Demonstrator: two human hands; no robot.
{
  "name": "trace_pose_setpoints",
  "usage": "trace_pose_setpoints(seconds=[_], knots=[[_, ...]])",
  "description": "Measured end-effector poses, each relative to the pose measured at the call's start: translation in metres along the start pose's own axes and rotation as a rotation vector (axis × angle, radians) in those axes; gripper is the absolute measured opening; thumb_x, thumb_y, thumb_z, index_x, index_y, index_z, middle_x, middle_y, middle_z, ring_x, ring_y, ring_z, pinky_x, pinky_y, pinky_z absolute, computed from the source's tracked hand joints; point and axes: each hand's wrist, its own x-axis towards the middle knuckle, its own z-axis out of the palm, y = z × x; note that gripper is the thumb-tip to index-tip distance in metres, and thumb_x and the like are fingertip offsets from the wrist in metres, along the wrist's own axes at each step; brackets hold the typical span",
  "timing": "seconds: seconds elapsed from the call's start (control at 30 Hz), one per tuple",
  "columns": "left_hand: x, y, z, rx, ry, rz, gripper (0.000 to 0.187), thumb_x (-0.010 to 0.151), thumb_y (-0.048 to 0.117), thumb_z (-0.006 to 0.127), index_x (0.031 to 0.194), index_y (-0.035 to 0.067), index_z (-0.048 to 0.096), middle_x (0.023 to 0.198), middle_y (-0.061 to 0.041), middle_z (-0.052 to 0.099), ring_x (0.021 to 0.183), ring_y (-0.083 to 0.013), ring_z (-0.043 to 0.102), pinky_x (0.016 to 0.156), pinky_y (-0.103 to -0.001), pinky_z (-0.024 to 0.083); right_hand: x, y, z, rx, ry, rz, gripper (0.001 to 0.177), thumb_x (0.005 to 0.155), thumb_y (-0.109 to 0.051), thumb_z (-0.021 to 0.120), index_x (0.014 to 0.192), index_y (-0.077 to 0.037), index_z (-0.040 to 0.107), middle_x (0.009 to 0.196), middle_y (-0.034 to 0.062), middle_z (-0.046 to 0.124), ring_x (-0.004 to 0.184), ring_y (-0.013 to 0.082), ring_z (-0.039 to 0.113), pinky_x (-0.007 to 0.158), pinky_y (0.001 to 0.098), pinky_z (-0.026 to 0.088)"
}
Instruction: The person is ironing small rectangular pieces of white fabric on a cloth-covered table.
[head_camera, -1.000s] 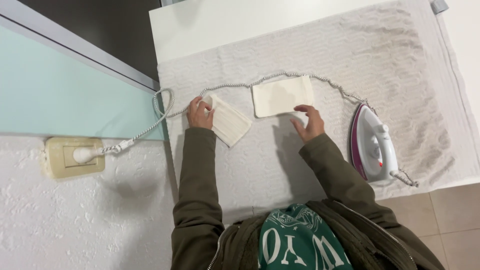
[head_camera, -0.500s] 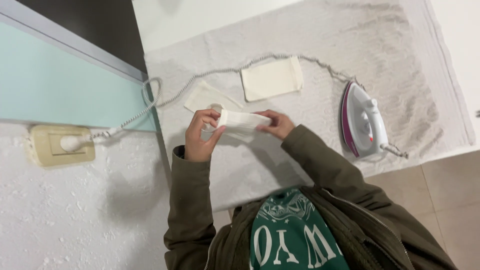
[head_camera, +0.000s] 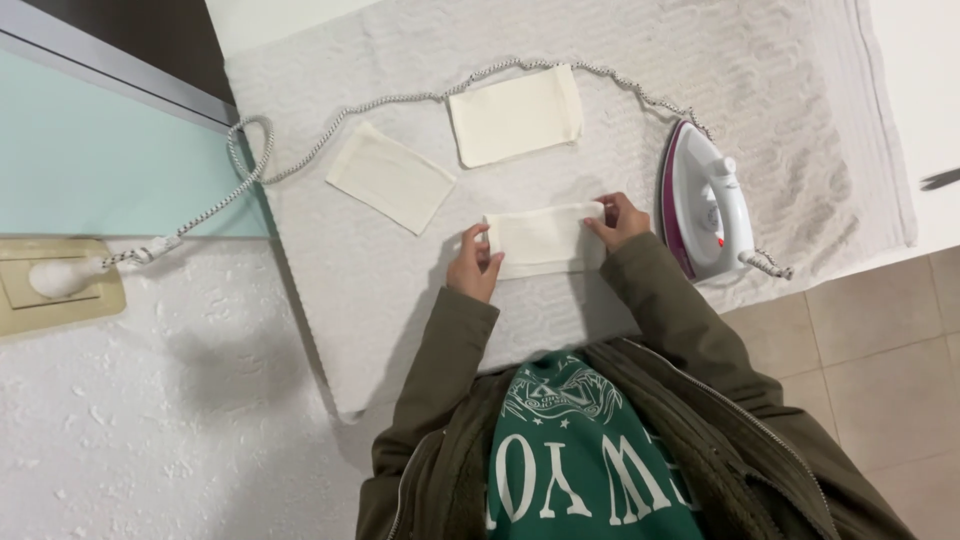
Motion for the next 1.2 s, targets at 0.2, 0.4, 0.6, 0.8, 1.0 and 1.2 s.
trace_pose_setpoints(seconds=[0.2, 0.4, 0.6, 0.8, 1.0, 1.2], knots=[[0.011, 0.013, 0.009, 0.146, -0.121, 0.11, 0.029, 0.085, 0.002, 0.08, 0.111, 0.015, 0.075, 0.096, -0.006, 0.066, 0.069, -0.0192, 0.059, 0.066, -0.033, 0.053, 0.001, -0.015, -0.014, -0.079, 0.069, -0.127, 0.049, 0.088, -0.014, 0.081, 0.13, -0.005, 0.056, 0.098, 0.0172, 0.074, 0.087, 0.0284, 0.076, 0.075, 0.039, 0.061], [0.011, 0.018, 0.024, 0.044, -0.141, 0.161, 0.055, 0.08, 0.0, 0.082, 0.132, 0.013, 0.068, 0.109, -0.008, 0.064, 0.07, -0.0185, 0.054, 0.066, -0.032, 0.051, -0.013, -0.049, -0.054, -0.37, 0.353, -0.481, 0.059, 0.082, 0.001, 0.082, 0.134, -0.006, 0.055, 0.129, 0.0202, 0.059, 0.113, 0.0363, 0.06, 0.096, 0.0461, 0.052], [0.01, 0.019, 0.023, 0.079, -0.1, 0.13, 0.057, 0.081, 0.0, 0.081, 0.134, 0.013, 0.067, 0.116, -0.007, 0.063, 0.067, -0.0165, 0.054, 0.066, -0.03, 0.053, -0.017, -0.038, -0.167, -0.593, 0.474, -0.204, 0.064, 0.077, -0.016, 0.092, 0.128, 0.004, 0.058, 0.126, 0.0303, 0.057, 0.109, 0.0418, 0.059, 0.09, 0.0466, 0.053], [0.005, 0.018, 0.021, 0.077, -0.126, 0.133, 0.055, 0.082, -0.002, 0.079, 0.134, 0.013, 0.067, 0.118, -0.008, 0.061, 0.071, -0.0163, 0.057, 0.067, -0.031, 0.054, -0.009, 0.001, -0.175, -0.211, -0.021, 0.403, 0.056, 0.094, -0.052, 0.069, 0.12, -0.002, 0.065, 0.092, 0.0168, 0.075, 0.082, 0.0283, 0.073, 0.08, 0.0434, 0.057], [0.0, 0.017, 0.023, 0.201, 0.017, 0.433, 0.057, 0.076, 0.003, 0.082, 0.13, 0.01, 0.067, 0.119, -0.012, 0.058, 0.102, -0.0316, 0.063, 0.084, -0.039, 0.055, -0.07, -0.045, -0.113, -0.336, -0.026, 0.261, 0.062, 0.096, -0.05, 0.063, 0.129, 0.002, 0.058, 0.088, 0.0248, 0.075, 0.074, 0.0346, 0.075, 0.071, 0.0468, 0.06], [0.007, 0.043, 0.019, 0.198, -0.056, 0.262, 0.036, 0.096, 0.001, 0.065, 0.13, 0.013, 0.071, 0.13, -0.016, 0.06, 0.116, -0.0341, 0.064, 0.093, -0.038, 0.057, -0.067, -0.075, -0.049, -0.387, -0.161, 0.312, 0.054, 0.104, -0.046, 0.056, 0.118, 0.007, 0.055, 0.091, 0.0285, 0.073, 0.075, 0.0352, 0.075, 0.063, 0.0469, 0.063]])
